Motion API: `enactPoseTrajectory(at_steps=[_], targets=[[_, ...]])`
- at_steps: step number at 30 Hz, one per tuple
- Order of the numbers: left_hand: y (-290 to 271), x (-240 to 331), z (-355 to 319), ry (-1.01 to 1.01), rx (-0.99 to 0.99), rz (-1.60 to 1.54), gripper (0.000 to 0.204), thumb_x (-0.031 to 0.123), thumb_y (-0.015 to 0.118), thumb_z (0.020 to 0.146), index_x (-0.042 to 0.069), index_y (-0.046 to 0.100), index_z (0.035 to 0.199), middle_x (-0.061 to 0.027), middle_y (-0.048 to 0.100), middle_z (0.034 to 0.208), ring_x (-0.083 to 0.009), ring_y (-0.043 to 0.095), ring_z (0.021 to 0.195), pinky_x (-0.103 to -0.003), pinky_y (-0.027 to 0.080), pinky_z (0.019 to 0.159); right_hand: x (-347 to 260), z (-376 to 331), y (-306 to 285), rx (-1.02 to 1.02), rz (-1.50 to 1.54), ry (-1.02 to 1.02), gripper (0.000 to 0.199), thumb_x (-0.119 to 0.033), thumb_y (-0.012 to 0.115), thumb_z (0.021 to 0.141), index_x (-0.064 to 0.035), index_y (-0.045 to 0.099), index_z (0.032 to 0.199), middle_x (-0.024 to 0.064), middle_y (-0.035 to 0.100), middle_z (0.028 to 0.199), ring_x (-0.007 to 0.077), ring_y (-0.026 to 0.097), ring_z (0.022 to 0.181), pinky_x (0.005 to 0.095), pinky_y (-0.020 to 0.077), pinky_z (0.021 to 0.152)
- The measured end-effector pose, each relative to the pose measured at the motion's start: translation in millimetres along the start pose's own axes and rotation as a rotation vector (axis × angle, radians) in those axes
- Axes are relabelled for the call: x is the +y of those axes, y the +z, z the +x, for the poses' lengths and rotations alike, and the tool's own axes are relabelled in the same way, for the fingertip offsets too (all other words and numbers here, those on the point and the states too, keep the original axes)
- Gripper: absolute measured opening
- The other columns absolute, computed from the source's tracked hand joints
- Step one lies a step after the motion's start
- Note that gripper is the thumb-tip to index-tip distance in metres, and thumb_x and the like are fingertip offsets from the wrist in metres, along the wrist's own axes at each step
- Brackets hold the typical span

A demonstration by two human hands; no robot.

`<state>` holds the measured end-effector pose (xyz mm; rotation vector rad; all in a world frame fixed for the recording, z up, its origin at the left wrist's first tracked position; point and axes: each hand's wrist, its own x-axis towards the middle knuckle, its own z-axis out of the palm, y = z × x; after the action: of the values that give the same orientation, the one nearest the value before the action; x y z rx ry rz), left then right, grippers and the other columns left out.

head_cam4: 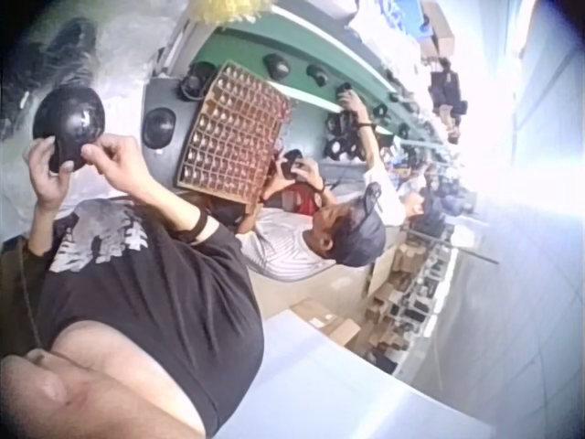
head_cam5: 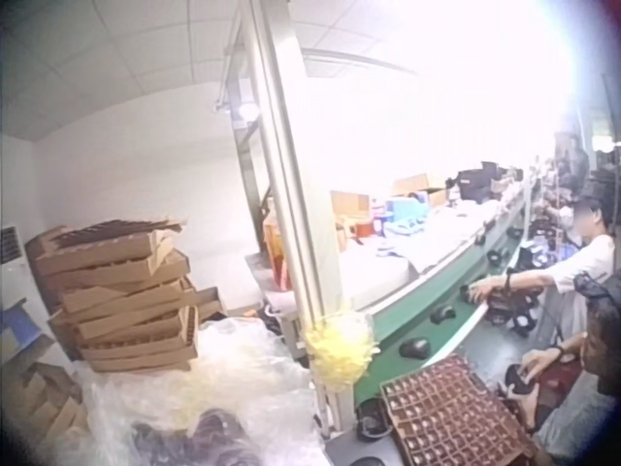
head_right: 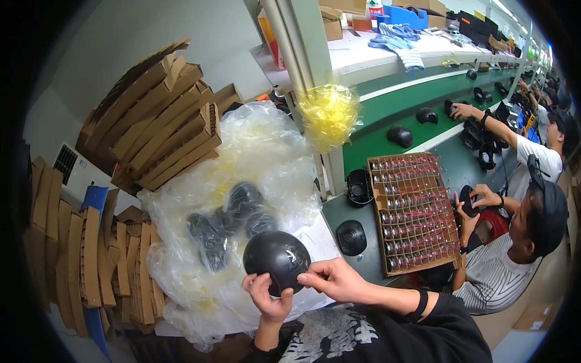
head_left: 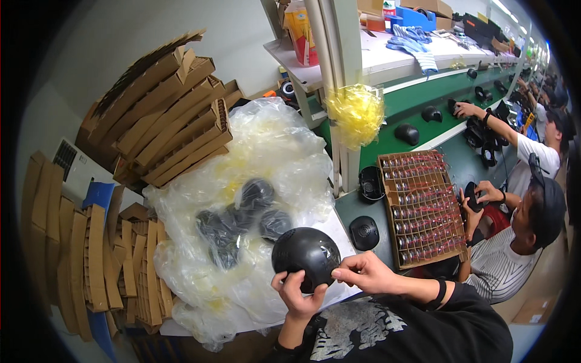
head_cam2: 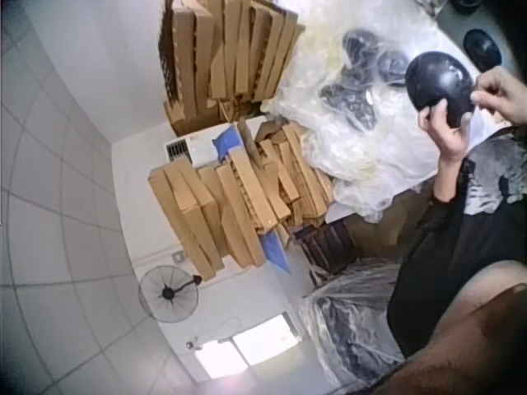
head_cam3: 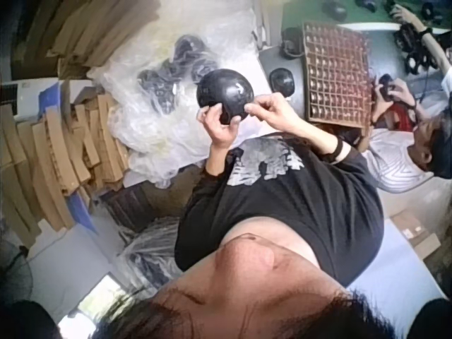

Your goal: Assembling and inspecting black plastic hemispherical casings at a factory workstation.

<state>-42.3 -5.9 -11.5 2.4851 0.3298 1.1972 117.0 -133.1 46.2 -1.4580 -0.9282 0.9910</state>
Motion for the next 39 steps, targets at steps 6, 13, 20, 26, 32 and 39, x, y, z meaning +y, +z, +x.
enactPoseTrajectory(at_steps=[6,13,20,26,32,39], targets=[[46.3,-7.6,38.8,-0.838,-0.021,-0.744,0.045,0.018,0.052,0.094,-0.001,0.032,0.130,-0.0178,0.061,0.098,-0.0183,0.058,0.092,-0.030,0.045,0.082,20.6,15.6,9.6,0.108,-0.172,0.103,0.038,-0.029,0.060,0.090,-0.0018,0.064,0.064,0.0007,0.056,0.048,0.0054,0.046,0.042,0.0259,0.0377,0.043],[61.2,-46.1,36.7,-0.875,0.090,-0.963,0.047,0.005,0.062,0.087,0.000,0.039,0.127,-0.0119,0.064,0.097,-0.0110,0.059,0.088,-0.023,0.046,0.078,45.9,37.2,-20.4,0.109,0.627,0.204,0.023,-0.012,0.054,0.088,-0.0043,0.059,0.067,-0.0007,0.048,0.054,0.0073,0.038,0.047,0.0239,0.0293,0.044],[-4.7,-67.9,24.4,-0.794,0.273,-0.841,0.049,0.010,0.061,0.087,0.001,0.037,0.129,-0.0139,0.063,0.103,-0.0152,0.059,0.094,-0.026,0.045,0.085,-74.1,53.1,-140.1,0.788,-0.269,-0.552,0.029,-0.018,0.057,0.084,-0.0024,0.056,0.059,0.0030,0.050,0.051,0.0115,0.045,0.044,0.0265,0.0327,0.042],[-18.9,-30.7,37.8,-0.709,0.223,-1.035,0.059,0.024,0.069,0.084,0.000,0.038,0.128,-0.0124,0.064,0.102,-0.0140,0.060,0.092,-0.026,0.045,0.083,-68.7,107.8,-132.1,0.614,-1.315,-0.218,0.032,-0.032,0.066,0.078,-0.0028,0.063,0.065,0.0139,0.060,0.059,0.0300,0.063,0.059,0.0390,0.0489,0.054],[-38.7,-14.0,38.6,-0.671,0.142,-1.130,0.067,0.030,0.075,0.079,-0.001,0.039,0.127,-0.0110,0.064,0.098,-0.0139,0.061,0.089,-0.025,0.047,0.079,-57.5,65.1,-89.1,0.248,-1.329,-0.053,0.056,-0.056,0.069,0.071,-0.0008,0.063,0.079,0.0164,0.064,0.074,0.0334,0.064,0.069,0.0406,0.0506,0.059],[-25.7,-0.1,48.8,-0.875,-0.312,-1.432,0.077,0.041,0.067,0.083,-0.001,0.029,0.135,-0.0129,0.063,0.101,-0.0153,0.062,0.090,-0.025,0.049,0.076,-26.7,40.5,-42.0,-0.498,-0.271,-0.565,0.097,-0.042,0.082,0.064,-0.0020,0.034,0.138,0.0214,0.039,0.137,0.0366,0.036,0.129,0.0430,0.0288,0.108]])
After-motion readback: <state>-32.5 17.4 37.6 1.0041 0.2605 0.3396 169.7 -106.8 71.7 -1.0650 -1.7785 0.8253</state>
